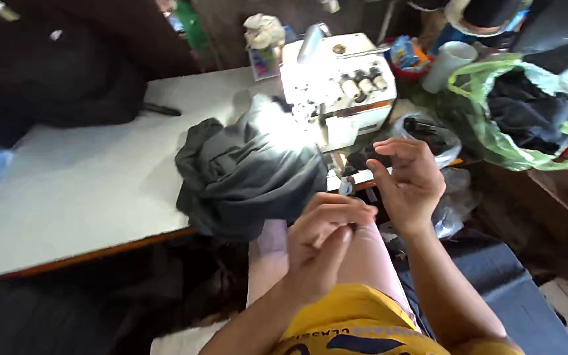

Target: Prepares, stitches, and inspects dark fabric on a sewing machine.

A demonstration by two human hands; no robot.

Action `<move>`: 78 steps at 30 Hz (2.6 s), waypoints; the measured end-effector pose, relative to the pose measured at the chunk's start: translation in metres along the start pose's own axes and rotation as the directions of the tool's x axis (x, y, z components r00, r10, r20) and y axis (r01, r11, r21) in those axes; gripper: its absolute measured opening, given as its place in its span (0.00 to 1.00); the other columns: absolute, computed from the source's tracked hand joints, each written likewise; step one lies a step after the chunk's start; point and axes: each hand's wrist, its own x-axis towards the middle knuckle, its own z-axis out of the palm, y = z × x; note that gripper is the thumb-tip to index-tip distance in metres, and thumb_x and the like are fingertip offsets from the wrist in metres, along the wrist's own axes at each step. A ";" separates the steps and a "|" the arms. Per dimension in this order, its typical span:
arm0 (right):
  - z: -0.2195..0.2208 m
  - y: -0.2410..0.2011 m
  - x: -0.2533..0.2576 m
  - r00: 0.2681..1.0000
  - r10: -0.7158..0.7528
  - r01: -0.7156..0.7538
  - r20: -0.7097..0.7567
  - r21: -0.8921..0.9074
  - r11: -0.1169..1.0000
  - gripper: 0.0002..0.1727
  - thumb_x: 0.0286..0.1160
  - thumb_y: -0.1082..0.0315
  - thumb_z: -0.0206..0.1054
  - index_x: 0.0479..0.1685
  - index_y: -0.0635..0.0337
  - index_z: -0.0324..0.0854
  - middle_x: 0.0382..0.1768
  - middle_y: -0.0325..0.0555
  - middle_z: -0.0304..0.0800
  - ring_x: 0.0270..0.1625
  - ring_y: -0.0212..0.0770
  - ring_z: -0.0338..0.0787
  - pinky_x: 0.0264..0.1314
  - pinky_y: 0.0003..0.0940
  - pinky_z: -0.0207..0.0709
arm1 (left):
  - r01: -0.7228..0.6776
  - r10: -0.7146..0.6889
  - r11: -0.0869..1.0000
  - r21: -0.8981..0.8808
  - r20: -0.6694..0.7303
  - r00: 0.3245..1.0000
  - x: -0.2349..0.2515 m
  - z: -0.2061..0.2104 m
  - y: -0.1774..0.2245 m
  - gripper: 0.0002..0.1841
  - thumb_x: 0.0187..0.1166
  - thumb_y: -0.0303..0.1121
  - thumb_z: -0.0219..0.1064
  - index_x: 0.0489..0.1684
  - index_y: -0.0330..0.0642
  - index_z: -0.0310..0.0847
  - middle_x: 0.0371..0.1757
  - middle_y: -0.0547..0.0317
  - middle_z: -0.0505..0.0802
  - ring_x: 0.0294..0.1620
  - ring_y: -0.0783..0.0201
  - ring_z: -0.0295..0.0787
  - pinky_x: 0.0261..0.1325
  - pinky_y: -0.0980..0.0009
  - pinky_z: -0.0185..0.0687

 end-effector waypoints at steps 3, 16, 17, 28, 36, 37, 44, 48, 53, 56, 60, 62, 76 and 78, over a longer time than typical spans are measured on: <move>0.023 -0.021 -0.017 0.992 0.127 -0.127 0.014 0.088 0.988 0.24 0.68 0.75 0.78 0.64 0.57 0.79 0.59 0.42 0.84 0.55 0.33 0.90 0.55 0.29 0.91 | -0.060 0.067 0.987 0.150 -0.043 0.997 -0.006 0.000 -0.015 0.14 0.88 0.25 0.53 0.44 0.37 0.89 0.48 0.56 0.94 0.59 0.63 0.90 0.69 0.62 0.86; 0.024 -0.041 -0.036 0.984 0.157 -0.172 0.080 0.260 0.950 0.31 0.66 0.80 0.75 0.70 0.46 0.75 0.58 0.36 0.86 0.47 0.29 0.91 0.52 0.28 0.91 | 0.410 -0.348 0.909 0.079 -0.399 0.848 -0.012 -0.001 -0.017 0.20 0.85 0.25 0.59 0.74 0.31 0.77 0.59 0.52 0.92 0.57 0.66 0.91 0.66 0.66 0.87; 0.024 -0.041 -0.038 0.984 0.157 -0.175 0.087 0.264 0.948 0.31 0.66 0.80 0.75 0.70 0.47 0.75 0.57 0.37 0.86 0.47 0.30 0.92 0.52 0.29 0.92 | 0.406 -0.362 0.914 0.031 -0.391 0.846 -0.012 -0.003 -0.017 0.19 0.85 0.25 0.61 0.74 0.31 0.78 0.59 0.51 0.92 0.56 0.66 0.91 0.65 0.66 0.88; 0.018 -0.042 -0.038 0.941 0.265 -0.322 0.210 0.313 0.894 0.33 0.64 0.83 0.74 0.72 0.53 0.71 0.53 0.38 0.90 0.49 0.33 0.93 0.54 0.31 0.92 | 0.341 -0.384 0.923 -0.177 -0.377 0.843 -0.012 -0.006 -0.013 0.22 0.76 0.15 0.66 0.70 0.34 0.83 0.58 0.51 0.94 0.50 0.65 0.93 0.60 0.67 0.90; 0.020 -0.040 -0.041 0.916 0.349 -0.394 0.200 0.275 0.877 0.37 0.59 0.80 0.79 0.73 0.54 0.73 0.58 0.42 0.81 0.38 0.29 0.89 0.44 0.26 0.92 | 0.360 -0.374 0.923 -0.134 -0.523 0.765 -0.004 -0.003 -0.009 0.26 0.68 0.11 0.70 0.69 0.34 0.83 0.40 0.53 0.96 0.38 0.67 0.94 0.47 0.70 0.92; 0.019 -0.039 -0.041 0.907 0.370 -0.413 0.203 0.250 0.876 0.36 0.60 0.77 0.80 0.73 0.55 0.73 0.58 0.42 0.81 0.39 0.30 0.88 0.43 0.26 0.91 | 0.348 -0.361 0.929 -0.128 -0.520 0.774 -0.005 -0.006 -0.011 0.27 0.69 0.11 0.70 0.70 0.35 0.82 0.40 0.54 0.97 0.38 0.68 0.95 0.48 0.70 0.92; 0.010 -0.036 -0.033 0.652 0.591 -0.729 0.475 0.178 0.661 0.17 0.69 0.62 0.77 0.55 0.59 0.88 0.40 0.37 0.94 0.40 0.27 0.92 0.43 0.21 0.87 | 0.310 -0.348 0.937 -0.160 -0.496 0.795 -0.012 -0.018 -0.019 0.31 0.66 0.11 0.72 0.72 0.41 0.82 0.40 0.56 0.97 0.39 0.67 0.95 0.51 0.68 0.92; 0.013 -0.035 -0.035 0.668 0.598 -0.738 0.443 0.289 0.610 0.05 0.68 0.73 0.76 0.40 0.61 0.89 0.31 0.39 0.93 0.33 0.28 0.90 0.40 0.21 0.86 | 0.292 -0.308 0.950 -0.113 -0.504 0.807 -0.011 -0.020 -0.021 0.33 0.62 0.08 0.72 0.71 0.40 0.82 0.38 0.56 0.96 0.36 0.68 0.93 0.48 0.71 0.92; 0.015 -0.030 -0.038 0.703 0.598 -0.711 0.384 0.354 0.608 0.04 0.68 0.76 0.75 0.38 0.59 0.90 0.32 0.39 0.93 0.33 0.28 0.90 0.40 0.23 0.87 | 0.300 -0.261 0.954 0.004 -0.480 0.837 -0.011 -0.024 -0.024 0.37 0.56 0.10 0.78 0.73 0.41 0.81 0.40 0.61 0.92 0.37 0.70 0.90 0.46 0.73 0.91; 0.016 -0.028 -0.040 0.712 0.608 -0.702 0.352 0.405 0.587 0.04 0.70 0.77 0.73 0.40 0.60 0.90 0.33 0.41 0.93 0.32 0.30 0.90 0.41 0.25 0.88 | 0.384 -0.347 0.923 0.013 -0.403 0.847 -0.012 -0.027 -0.024 0.32 0.65 0.18 0.77 0.74 0.39 0.79 0.46 0.60 0.91 0.42 0.69 0.89 0.51 0.71 0.91; 0.017 -0.026 -0.040 0.711 0.624 -0.699 0.326 0.425 0.575 0.05 0.70 0.78 0.72 0.41 0.62 0.91 0.33 0.43 0.94 0.32 0.32 0.92 0.41 0.27 0.90 | 0.478 -0.449 0.878 -0.020 -0.374 0.811 -0.014 -0.024 -0.023 0.11 0.80 0.23 0.66 0.55 0.32 0.89 0.46 0.53 0.95 0.43 0.65 0.93 0.52 0.67 0.92; 0.017 -0.027 -0.041 0.703 0.629 -0.706 0.331 0.432 0.562 0.05 0.70 0.78 0.72 0.41 0.62 0.91 0.33 0.43 0.94 0.33 0.32 0.92 0.41 0.27 0.90 | 0.462 -0.419 0.887 0.003 -0.416 0.807 -0.015 -0.023 -0.024 0.07 0.77 0.19 0.68 0.44 0.33 0.92 0.39 0.56 0.95 0.37 0.67 0.93 0.48 0.69 0.93; 0.018 -0.030 -0.042 0.690 0.651 -0.713 0.315 0.447 0.539 0.05 0.69 0.78 0.74 0.40 0.61 0.90 0.33 0.43 0.93 0.33 0.33 0.92 0.39 0.28 0.91 | 0.439 -0.388 0.898 0.016 -0.437 0.811 -0.016 -0.024 -0.022 0.05 0.74 0.18 0.70 0.38 0.35 0.91 0.32 0.57 0.95 0.31 0.69 0.92 0.40 0.72 0.92; 0.018 -0.029 -0.043 0.700 0.643 -0.704 0.310 0.446 0.552 0.04 0.70 0.78 0.74 0.39 0.61 0.90 0.32 0.43 0.93 0.32 0.32 0.92 0.38 0.27 0.91 | 0.428 -0.376 0.903 0.033 -0.418 0.827 -0.018 -0.024 -0.024 0.05 0.77 0.19 0.67 0.40 0.36 0.89 0.33 0.58 0.94 0.30 0.69 0.92 0.38 0.72 0.92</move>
